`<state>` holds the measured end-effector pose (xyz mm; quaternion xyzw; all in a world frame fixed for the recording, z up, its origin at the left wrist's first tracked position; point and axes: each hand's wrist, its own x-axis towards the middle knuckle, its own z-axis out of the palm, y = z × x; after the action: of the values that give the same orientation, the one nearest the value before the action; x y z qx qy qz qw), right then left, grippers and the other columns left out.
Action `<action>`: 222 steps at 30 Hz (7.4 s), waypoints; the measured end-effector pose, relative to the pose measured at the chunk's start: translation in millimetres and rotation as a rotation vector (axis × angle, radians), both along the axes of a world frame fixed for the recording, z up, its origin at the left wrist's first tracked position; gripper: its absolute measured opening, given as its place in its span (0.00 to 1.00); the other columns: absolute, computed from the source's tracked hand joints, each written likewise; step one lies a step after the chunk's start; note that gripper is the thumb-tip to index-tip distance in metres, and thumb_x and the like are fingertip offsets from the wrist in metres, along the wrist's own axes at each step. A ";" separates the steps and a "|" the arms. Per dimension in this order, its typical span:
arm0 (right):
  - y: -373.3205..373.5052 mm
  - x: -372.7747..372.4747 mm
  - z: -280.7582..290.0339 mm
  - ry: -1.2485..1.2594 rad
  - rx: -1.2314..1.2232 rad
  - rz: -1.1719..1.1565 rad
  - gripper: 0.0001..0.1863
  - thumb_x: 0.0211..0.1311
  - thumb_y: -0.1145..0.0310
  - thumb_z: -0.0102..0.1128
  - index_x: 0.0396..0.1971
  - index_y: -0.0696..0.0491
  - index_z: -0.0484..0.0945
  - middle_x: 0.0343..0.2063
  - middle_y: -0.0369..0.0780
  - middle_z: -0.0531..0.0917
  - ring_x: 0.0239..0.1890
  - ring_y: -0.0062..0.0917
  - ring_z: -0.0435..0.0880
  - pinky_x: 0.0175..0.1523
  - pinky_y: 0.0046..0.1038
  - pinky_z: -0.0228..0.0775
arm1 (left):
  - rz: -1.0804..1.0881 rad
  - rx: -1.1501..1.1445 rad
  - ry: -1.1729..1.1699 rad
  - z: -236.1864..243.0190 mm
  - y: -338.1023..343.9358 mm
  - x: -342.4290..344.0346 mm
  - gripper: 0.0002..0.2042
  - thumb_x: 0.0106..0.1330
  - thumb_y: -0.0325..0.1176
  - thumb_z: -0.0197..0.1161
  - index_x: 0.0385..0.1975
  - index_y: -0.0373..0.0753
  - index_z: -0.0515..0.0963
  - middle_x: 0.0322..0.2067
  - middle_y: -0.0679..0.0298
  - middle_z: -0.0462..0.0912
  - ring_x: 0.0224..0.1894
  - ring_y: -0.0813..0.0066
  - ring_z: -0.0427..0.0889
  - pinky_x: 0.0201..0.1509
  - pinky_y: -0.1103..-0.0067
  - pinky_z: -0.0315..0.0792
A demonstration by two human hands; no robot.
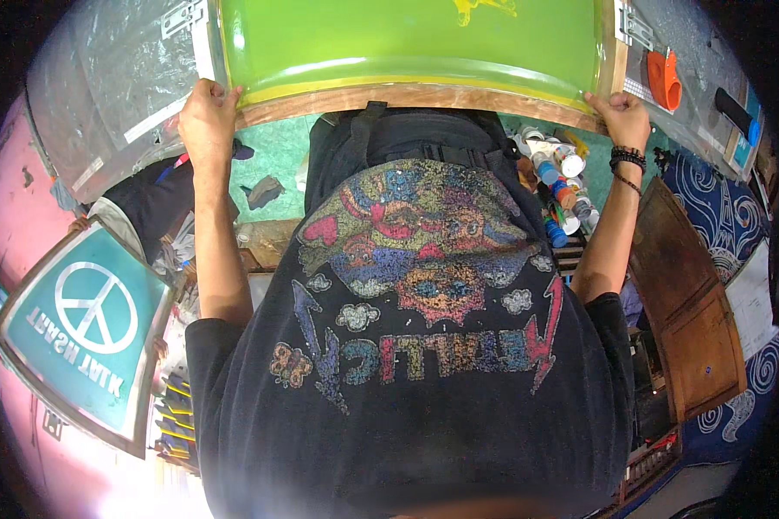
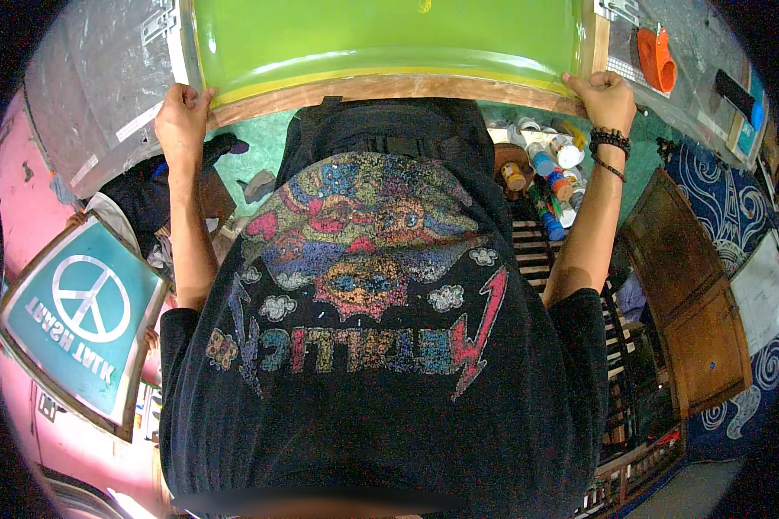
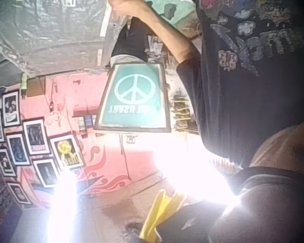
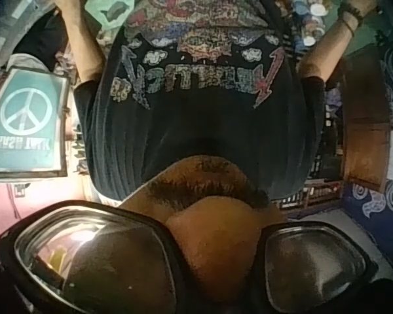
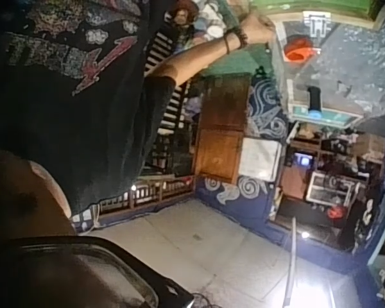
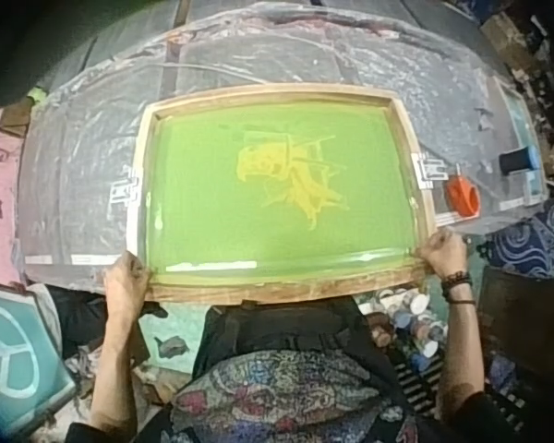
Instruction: The recorder is preparing screen printing frames by applying tape and inspecting the mesh.
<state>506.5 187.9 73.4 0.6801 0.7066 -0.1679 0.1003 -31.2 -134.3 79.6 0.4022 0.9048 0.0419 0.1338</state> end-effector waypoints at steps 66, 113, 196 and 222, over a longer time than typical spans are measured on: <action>-59.5 -111.6 15.5 0.294 0.307 0.557 0.15 0.64 0.62 0.65 0.47 0.52 0.80 0.46 0.47 0.84 0.47 0.45 0.84 0.51 0.43 0.78 | -0.591 0.298 -0.046 -1.3 43.6 56.4 0.10 0.60 0.39 0.71 0.33 0.41 0.82 0.35 0.59 0.84 0.41 0.58 0.83 0.46 0.63 0.75; -168.5 -304.4 -10.3 0.586 -0.197 0.911 0.30 0.71 0.45 0.53 0.39 0.63 0.82 0.41 0.55 0.82 0.48 0.48 0.79 0.58 0.44 0.73 | 0.507 0.447 -0.710 -30.9 18.3 34.9 0.24 0.80 0.52 0.46 0.45 0.32 0.73 0.23 0.64 0.73 0.20 0.75 0.71 0.25 0.74 0.68; 25.0 25.1 33.1 -0.067 0.098 1.212 0.38 0.59 0.29 0.58 0.41 0.55 0.78 0.43 0.47 0.84 0.66 0.45 0.72 0.78 0.54 0.47 | 0.421 0.334 -0.600 -44.9 4.1 23.3 0.23 0.71 0.44 0.66 0.53 0.29 0.77 0.39 0.60 0.85 0.36 0.76 0.79 0.41 0.76 0.74; 57.7 53.0 15.3 0.113 0.107 1.195 0.49 0.56 0.22 0.50 0.59 0.53 0.78 0.56 0.39 0.80 0.78 0.39 0.54 0.79 0.61 0.31 | 0.373 0.237 -0.567 -21.0 16.8 29.6 0.25 0.73 0.42 0.64 0.59 0.27 0.75 0.50 0.54 0.84 0.51 0.68 0.80 0.59 0.74 0.70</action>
<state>559.5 245.6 88.7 0.1595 0.9781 -0.0825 0.1053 -1.6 -117.5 58.6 0.2151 0.8783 0.2803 0.3221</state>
